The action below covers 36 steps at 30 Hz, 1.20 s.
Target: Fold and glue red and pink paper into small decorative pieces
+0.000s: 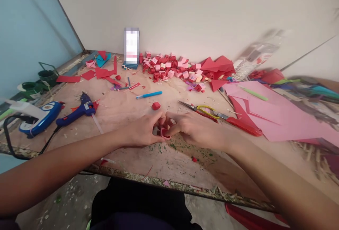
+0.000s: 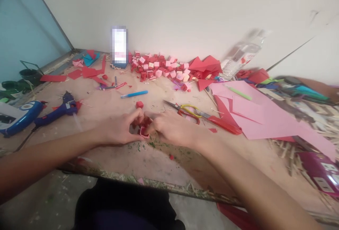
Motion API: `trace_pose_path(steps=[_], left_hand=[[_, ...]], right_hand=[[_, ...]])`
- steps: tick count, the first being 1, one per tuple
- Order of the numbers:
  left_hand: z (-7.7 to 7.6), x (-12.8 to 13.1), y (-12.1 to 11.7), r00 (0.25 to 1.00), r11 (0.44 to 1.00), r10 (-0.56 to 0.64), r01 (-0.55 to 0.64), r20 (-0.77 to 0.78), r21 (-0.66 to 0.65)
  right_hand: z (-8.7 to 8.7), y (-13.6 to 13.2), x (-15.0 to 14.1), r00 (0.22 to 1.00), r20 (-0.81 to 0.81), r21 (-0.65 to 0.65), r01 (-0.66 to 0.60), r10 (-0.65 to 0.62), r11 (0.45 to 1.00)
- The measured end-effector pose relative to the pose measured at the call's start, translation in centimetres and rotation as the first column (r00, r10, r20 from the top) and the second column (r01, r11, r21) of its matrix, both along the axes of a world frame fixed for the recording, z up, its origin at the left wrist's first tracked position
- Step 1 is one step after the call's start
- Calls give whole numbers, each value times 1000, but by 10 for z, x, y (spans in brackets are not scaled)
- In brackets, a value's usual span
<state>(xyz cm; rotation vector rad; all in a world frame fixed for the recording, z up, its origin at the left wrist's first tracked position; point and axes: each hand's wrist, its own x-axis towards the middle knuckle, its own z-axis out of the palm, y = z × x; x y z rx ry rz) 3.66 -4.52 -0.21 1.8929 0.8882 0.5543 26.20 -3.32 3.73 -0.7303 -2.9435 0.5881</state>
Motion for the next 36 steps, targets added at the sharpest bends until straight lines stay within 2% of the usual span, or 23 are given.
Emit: trace_pose_path(steps=[3,7,11,14,16,21,26,29,32,36], left_hand=[[2,0,0,1000,1000,-4,4,-12,-10],[0,0,0,999,998,-32,32,-10,-45],[-1,0,0,999,998,-34,34,-11,-53],[0,0,-1,999,998,-30,29,-21,-48],[1,-1,-1,999,1000,-19,18,-46,-13],[4,0,-2,998,1000,-10,10,-61,10],[6,1,-3,1000,1000,15,-15,-18,-2],[4,1,-2,999,999,19,-18,34,-26],[1,1,2,993,997,79,-76,83,-34],[-2,0,7,971,982,189,-190,147,-9]], right_hand=[[2,-1,0,999,-33,-29,13,-14,1000],[15,-8,2,995,-87,-61,45,-50,997],[23,-16,4,962,-178,-78,194,-205,978],[18,-20,5,926,-177,-100,321,-334,942],[12,-23,5,917,-151,-87,359,-368,929],[-4,-25,1,931,-141,-85,327,-337,941],[-4,-25,-4,897,-233,-165,345,-377,924],[-1,-23,-7,838,-271,-279,403,-474,872],[-2,-17,-12,748,-280,-405,477,-602,780],[-10,-7,-24,593,-357,-597,450,-722,664]])
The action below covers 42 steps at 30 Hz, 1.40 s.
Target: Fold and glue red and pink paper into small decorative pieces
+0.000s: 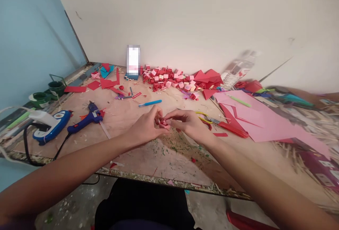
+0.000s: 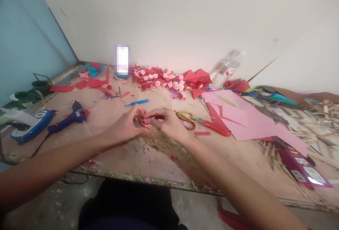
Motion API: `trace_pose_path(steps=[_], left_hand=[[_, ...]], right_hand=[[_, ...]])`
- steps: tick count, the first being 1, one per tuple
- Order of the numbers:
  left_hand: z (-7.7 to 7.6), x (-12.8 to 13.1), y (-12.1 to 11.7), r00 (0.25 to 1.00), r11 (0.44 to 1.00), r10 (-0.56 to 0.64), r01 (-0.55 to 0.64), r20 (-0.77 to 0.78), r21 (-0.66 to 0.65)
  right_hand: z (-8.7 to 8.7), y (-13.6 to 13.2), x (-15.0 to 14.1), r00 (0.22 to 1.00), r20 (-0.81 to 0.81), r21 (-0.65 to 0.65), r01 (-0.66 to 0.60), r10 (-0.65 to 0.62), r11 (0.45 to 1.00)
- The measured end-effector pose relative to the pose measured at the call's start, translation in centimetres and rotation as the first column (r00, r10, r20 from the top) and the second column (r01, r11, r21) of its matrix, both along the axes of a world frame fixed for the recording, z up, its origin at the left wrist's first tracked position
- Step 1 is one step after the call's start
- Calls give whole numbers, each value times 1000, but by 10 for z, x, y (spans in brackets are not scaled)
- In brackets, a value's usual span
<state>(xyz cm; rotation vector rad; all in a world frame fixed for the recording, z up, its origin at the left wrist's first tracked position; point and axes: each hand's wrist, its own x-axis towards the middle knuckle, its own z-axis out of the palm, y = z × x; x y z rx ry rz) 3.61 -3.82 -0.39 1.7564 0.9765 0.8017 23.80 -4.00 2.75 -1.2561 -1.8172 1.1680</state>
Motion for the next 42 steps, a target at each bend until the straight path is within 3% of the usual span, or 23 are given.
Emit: trace_pose_path(steps=[4,7,9,13,16,22,28,33,39,42], left_hand=[[1,-3,2,997,997,66,-67,27,33],[7,-5,3,996,985,77,-83,47,152],[12,-6,4,998,978,20,-31,51,208],[17,-7,3,993,979,-120,119,-3,165],[17,-7,2,991,982,-133,133,-9,134],[19,-9,4,1000,994,-1,1,-7,106],[17,-8,6,1000,993,-10,8,19,116],[15,-5,8,997,990,23,-33,75,135],[15,-4,7,997,993,14,-22,69,120],[12,-3,7,998,992,12,-20,60,126]], right_hand=[[-5,5,-11,975,-209,-87,58,-75,995],[-6,6,-8,953,-290,-133,51,-88,990],[-7,6,-2,951,-301,-194,12,-71,981],[-14,7,9,955,-295,-296,-101,10,950],[-19,6,13,950,-307,-289,-147,54,946],[-19,4,14,979,-158,-138,-149,127,979],[-14,1,10,988,40,76,-150,148,986],[-19,1,6,996,67,189,-64,52,980],[-28,-1,-1,998,61,387,-7,-18,922],[-28,-3,-4,999,35,390,22,-39,920]])
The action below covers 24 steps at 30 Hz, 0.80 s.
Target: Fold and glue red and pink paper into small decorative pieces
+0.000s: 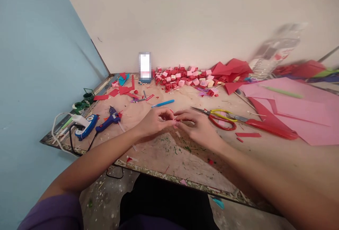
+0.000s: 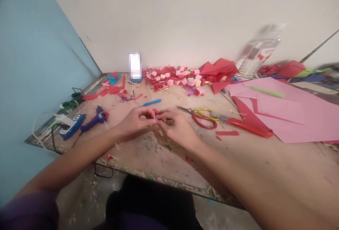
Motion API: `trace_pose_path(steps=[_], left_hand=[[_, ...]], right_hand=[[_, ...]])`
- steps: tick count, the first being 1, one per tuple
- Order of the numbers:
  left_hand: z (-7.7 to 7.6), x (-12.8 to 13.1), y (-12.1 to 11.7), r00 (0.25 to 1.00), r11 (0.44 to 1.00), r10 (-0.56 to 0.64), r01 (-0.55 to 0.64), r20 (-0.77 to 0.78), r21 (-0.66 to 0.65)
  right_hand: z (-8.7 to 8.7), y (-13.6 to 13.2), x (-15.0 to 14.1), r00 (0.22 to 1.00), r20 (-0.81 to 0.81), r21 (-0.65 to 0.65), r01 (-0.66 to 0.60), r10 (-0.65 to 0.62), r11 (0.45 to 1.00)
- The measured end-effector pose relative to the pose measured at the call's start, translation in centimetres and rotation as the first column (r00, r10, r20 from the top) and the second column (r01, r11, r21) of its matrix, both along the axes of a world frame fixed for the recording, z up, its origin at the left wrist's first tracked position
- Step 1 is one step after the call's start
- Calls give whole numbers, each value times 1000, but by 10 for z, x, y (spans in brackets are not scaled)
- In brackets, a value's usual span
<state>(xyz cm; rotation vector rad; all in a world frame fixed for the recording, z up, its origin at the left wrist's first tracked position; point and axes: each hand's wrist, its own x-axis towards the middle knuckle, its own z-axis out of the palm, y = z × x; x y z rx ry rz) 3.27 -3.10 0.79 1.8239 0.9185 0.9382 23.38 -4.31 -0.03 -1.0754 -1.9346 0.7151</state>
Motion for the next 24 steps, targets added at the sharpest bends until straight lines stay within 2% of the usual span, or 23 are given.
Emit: trace_pose_path(steps=[3,5,7,9,12,14,16,19,20,22,24], left_hand=[[-1,-1,2,1000,1000,5,-5,-10,9],[5,-4,6,999,998,24,-23,-22,55],[18,-13,9,995,985,85,-76,-58,153],[37,-30,10,972,947,208,-173,-108,271],[62,-68,2,891,896,383,-294,-243,333],[68,-100,-8,787,864,486,-365,-381,348],[63,-132,-18,639,850,526,-396,-561,347],[38,-174,-28,391,845,507,-402,-768,353],[27,-184,-29,345,863,472,-372,-811,343],[9,-198,-29,301,880,433,-345,-849,327],[-4,-204,-26,299,880,428,-355,-853,316]], right_hand=[[1,-1,-1,998,-66,-66,12,-17,998],[2,-1,-1,995,-101,-105,12,-23,994],[1,0,-2,991,-133,-132,10,-28,991],[-2,0,-2,987,-158,-153,6,-30,988],[-7,0,-2,982,-185,-165,-4,-27,986],[-9,0,-2,981,-192,-161,-20,-11,987],[-9,1,-2,982,-189,-145,-27,-1,989],[-8,1,-3,985,-170,-123,-19,-2,992],[-8,0,-4,987,-163,-121,-18,-2,993],[-9,0,-5,988,-153,-122,-18,-1,992],[-11,1,-5,990,-144,-124,-17,-2,992]])
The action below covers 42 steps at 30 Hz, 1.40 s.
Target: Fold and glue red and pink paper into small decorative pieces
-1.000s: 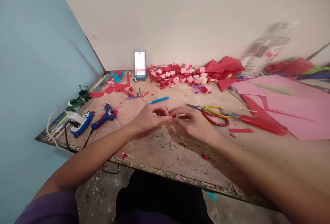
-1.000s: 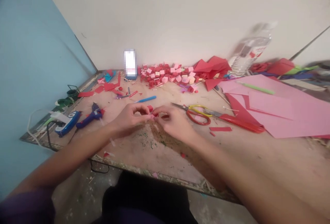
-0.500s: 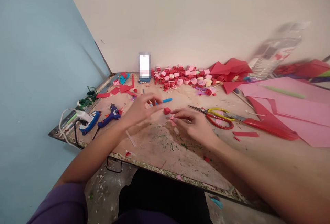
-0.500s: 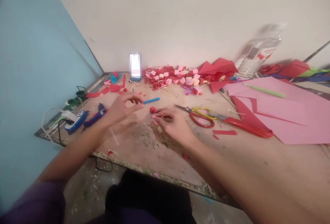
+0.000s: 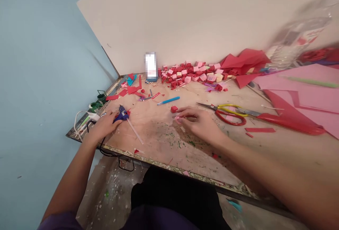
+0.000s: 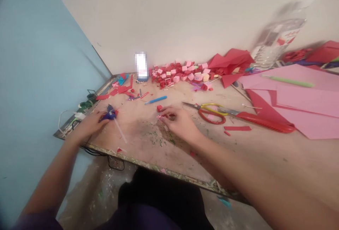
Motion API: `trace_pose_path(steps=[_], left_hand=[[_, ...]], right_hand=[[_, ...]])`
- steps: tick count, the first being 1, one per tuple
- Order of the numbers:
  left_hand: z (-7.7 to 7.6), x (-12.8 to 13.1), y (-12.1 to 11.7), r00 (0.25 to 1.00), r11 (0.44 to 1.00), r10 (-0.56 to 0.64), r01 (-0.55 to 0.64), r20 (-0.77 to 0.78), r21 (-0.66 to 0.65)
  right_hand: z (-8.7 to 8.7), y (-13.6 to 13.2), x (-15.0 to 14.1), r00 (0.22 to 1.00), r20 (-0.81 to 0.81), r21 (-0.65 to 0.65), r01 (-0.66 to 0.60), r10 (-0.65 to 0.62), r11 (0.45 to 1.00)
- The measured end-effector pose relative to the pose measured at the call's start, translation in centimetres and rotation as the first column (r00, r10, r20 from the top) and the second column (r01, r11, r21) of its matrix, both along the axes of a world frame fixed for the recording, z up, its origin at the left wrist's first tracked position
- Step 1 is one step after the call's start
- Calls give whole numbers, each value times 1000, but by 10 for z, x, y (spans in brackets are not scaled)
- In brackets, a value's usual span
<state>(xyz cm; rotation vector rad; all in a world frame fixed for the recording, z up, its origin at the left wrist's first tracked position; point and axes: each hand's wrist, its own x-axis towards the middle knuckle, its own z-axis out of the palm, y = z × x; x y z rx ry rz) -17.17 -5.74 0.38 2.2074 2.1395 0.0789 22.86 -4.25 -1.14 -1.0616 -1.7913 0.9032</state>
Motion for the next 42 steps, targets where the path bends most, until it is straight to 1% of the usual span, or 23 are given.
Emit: trace_pose_path(steps=[2,4,6,7,8,9,11,12,13,15,16,18,19,20,21,24,26,28,30,32,35,38,42], left_hand=[[-5,-2,3,998,1000,9,-8,58,-8],[-4,-1,4,985,1000,17,-19,173,8],[3,1,2,942,997,20,-42,336,58],[7,4,-1,900,995,15,-56,435,81],[13,8,-3,838,994,3,-63,546,91],[18,13,-5,747,995,-13,-58,665,84],[29,27,-8,487,999,-30,-1,873,35],[34,35,-8,346,999,-43,32,937,34],[39,45,-6,242,998,-56,54,969,44],[46,67,3,96,994,-105,49,990,101],[48,78,9,37,992,-123,45,992,122],[48,100,24,-69,988,-136,62,988,140],[46,111,31,-102,986,-115,111,988,126],[42,122,37,-125,980,-115,150,985,133],[38,131,42,-130,972,-108,193,986,132],[21,154,49,-122,951,-76,288,990,109],[13,160,48,-106,945,-39,319,994,71],[8,158,46,-72,933,8,360,997,18],[6,151,45,-70,919,19,394,997,10],[5,143,45,-85,915,27,403,996,9],[3,139,46,-125,927,31,374,992,18],[-1,142,46,-147,933,49,359,988,7],[-3,148,43,-154,914,89,405,984,-19]], right_hand=[[-2,1,1,1000,16,1,8,-8,1000],[-3,1,2,999,38,7,24,-24,1000],[-2,2,3,997,54,23,45,-47,999],[-1,2,4,997,56,35,56,-57,998],[1,2,4,996,58,48,64,-67,997],[2,3,5,995,57,63,75,-78,995],[3,5,6,993,61,85,92,-97,992],[2,6,7,992,65,92,101,-107,991],[2,8,8,991,71,94,110,-117,989],[-1,11,11,988,83,91,125,-132,988],[-3,13,12,986,88,87,132,-140,987],[-6,16,15,982,93,83,154,-162,985],[-7,18,16,981,93,82,165,-172,983],[-8,19,17,979,91,81,175,-182,981],[-9,19,18,978,86,82,184,-191,980],[-11,20,19,976,62,80,204,-209,976],[-12,20,19,973,37,69,223,-226,972],[-12,20,19,969,16,56,247,-248,967],[-13,21,18,966,14,53,258,-260,965],[-14,22,17,966,22,49,255,-257,966],[-15,22,13,968,18,27,250,-250,968],[-14,20,6,970,-30,-40,239,-240,970],[-14,16,0,974,-89,-95,198,-206,976]])
